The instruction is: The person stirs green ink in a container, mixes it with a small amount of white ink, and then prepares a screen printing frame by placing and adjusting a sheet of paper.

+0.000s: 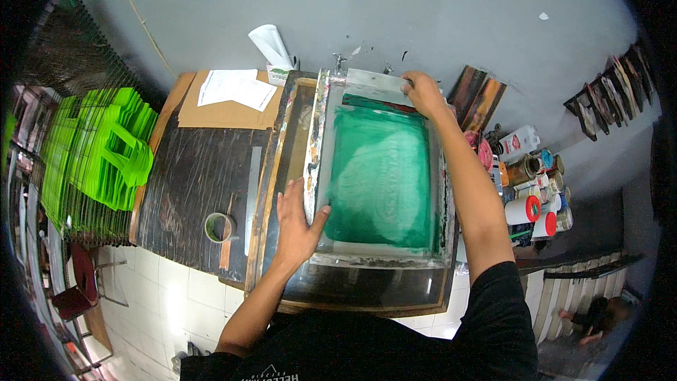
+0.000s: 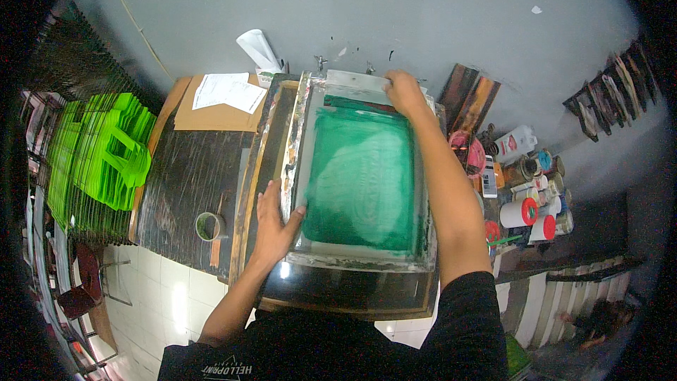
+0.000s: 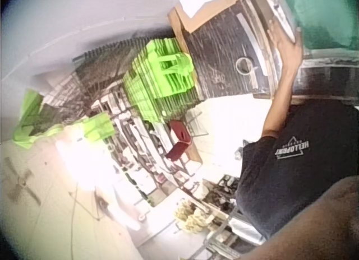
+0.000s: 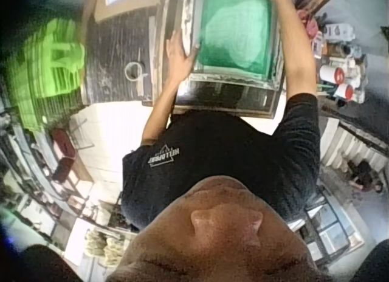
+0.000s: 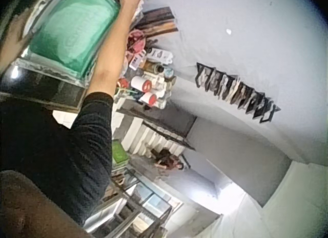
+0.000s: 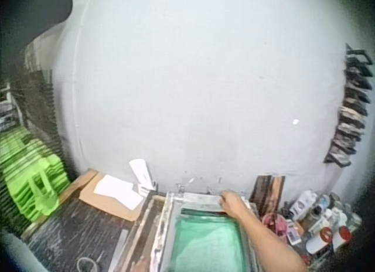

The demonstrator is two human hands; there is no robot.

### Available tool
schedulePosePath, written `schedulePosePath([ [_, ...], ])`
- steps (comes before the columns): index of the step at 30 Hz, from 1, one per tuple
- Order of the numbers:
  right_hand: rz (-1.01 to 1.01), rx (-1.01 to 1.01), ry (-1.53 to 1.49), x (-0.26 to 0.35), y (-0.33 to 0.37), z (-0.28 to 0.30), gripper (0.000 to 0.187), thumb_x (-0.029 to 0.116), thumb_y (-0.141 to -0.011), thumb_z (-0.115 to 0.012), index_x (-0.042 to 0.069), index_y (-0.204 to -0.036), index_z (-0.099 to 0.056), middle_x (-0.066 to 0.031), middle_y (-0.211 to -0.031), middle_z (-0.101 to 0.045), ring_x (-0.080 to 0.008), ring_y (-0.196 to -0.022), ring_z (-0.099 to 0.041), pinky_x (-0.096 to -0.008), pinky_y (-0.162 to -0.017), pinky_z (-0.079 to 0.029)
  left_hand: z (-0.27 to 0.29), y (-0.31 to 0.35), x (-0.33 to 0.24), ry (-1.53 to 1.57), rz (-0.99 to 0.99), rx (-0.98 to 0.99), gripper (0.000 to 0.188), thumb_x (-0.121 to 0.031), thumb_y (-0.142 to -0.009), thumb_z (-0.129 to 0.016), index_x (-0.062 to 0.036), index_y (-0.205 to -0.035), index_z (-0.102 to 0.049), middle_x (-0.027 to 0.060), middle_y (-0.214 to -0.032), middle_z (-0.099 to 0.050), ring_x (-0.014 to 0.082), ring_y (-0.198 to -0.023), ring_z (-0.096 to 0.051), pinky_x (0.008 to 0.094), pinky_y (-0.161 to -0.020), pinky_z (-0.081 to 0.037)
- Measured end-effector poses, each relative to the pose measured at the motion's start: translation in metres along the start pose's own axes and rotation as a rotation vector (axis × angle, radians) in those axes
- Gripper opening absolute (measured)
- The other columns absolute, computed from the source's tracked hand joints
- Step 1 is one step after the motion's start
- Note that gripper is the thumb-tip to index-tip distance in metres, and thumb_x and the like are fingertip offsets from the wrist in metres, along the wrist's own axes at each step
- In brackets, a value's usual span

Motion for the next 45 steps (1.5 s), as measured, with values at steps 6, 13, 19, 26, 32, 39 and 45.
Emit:
schedulePosePath([
  [6,-0.004,-0.023,0.048,0.001,-0.003,-0.005,0.028,0.013,-0.092,-0.067,0.001,-0.117,-0.069,-0.0231,-0.115,-0.068,-0.0415,-0.108,-0.064,-0.0463,-0.095,-0.05,0.0,0.002,0.0,-0.002,0.003,0.002,0.076,-0.032,-0.095,-0.068,0.0088,-0.149,-0.035,0.034,-0.151,-0.041,0.044,-0.149,-0.03,0.0543,-0.124,-0.013],
  [13,-0.023,-0.162,-0.039,0.021,0.011,0.009,0.035,0.013,-0.094,-0.063,0.003,-0.127,-0.065,-0.0237,-0.132,-0.064,-0.0421,-0.123,-0.059,-0.0457,-0.104,-0.047,0.001,0.001,-0.001,0.021,-0.015,-0.003,0.076,-0.033,-0.095,-0.067,0.0109,-0.148,-0.035,0.0348,-0.15,-0.041,0.0439,-0.148,-0.03,0.0533,-0.124,-0.012],
  [19,-0.02,-0.353,-0.238,0.084,0.079,0.094,0.037,0.015,-0.094,-0.066,0.003,-0.129,-0.065,-0.0203,-0.135,-0.064,-0.0372,-0.127,-0.059,-0.042,-0.108,-0.045,-0.001,0.003,0.002,0.026,-0.031,-0.012,0.076,-0.034,-0.095,-0.066,0.0105,-0.149,-0.035,0.0359,-0.15,-0.041,0.0453,-0.148,-0.031,0.0536,-0.124,-0.012],
  [26,-0.351,-0.626,-0.483,0.069,0.251,0.122,0.032,0.013,-0.098,-0.067,-0.001,-0.126,-0.066,-0.0145,-0.126,-0.069,-0.021,-0.116,-0.064,-0.0338,-0.103,-0.046,-0.007,0.003,0.005,0.001,-0.065,-0.018,0.078,-0.034,-0.095,-0.068,0.0097,-0.15,-0.033,0.0359,-0.15,-0.04,0.0458,-0.147,-0.031,0.0548,-0.124,-0.014],
  [32,-0.71,-0.715,-0.508,0.059,0.39,0.075,0.03,0.016,-0.101,-0.064,-0.004,-0.123,-0.066,-0.0147,-0.12,-0.07,-0.0225,-0.112,-0.064,-0.0345,-0.102,-0.047,-0.005,0.004,0.007,-0.015,-0.062,-0.029,0.08,-0.035,-0.094,-0.068,0.0106,-0.15,-0.032,0.0369,-0.149,-0.041,0.0463,-0.147,-0.032,0.0551,-0.123,-0.015],
  [39,-0.717,-0.784,-0.464,0.087,0.434,0.023,0.035,0.02,-0.105,-0.056,-0.007,-0.128,-0.062,-0.0186,-0.125,-0.067,-0.0259,-0.116,-0.062,-0.0374,-0.103,-0.045,-0.006,0.004,0.009,0.064,-0.046,-0.031,0.078,-0.038,-0.096,-0.065,0.0089,-0.15,-0.034,0.0354,-0.148,-0.044,0.0471,-0.144,-0.035,0.054,-0.123,-0.016],
  [45,-0.704,-0.732,-0.473,0.081,0.433,0.002,0.04,0.021,-0.108,-0.048,-0.009,-0.133,-0.056,-0.0246,-0.133,-0.061,-0.0345,-0.125,-0.057,-0.0409,-0.11,-0.04,0.008,0.012,0.012,0.275,0.057,-0.078,0.071,-0.036,-0.099,-0.063,0.0023,-0.153,-0.036,0.0288,-0.152,-0.044,0.0376,-0.144,-0.042,0.0457,-0.12,-0.03],
])
Point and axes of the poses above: each hand's wrist, its own y-axis away from the middle knuckle, its own z-axis out of the back of the hand, x = y × z, the point moved 3 cm from there along -y, towards the middle knuckle
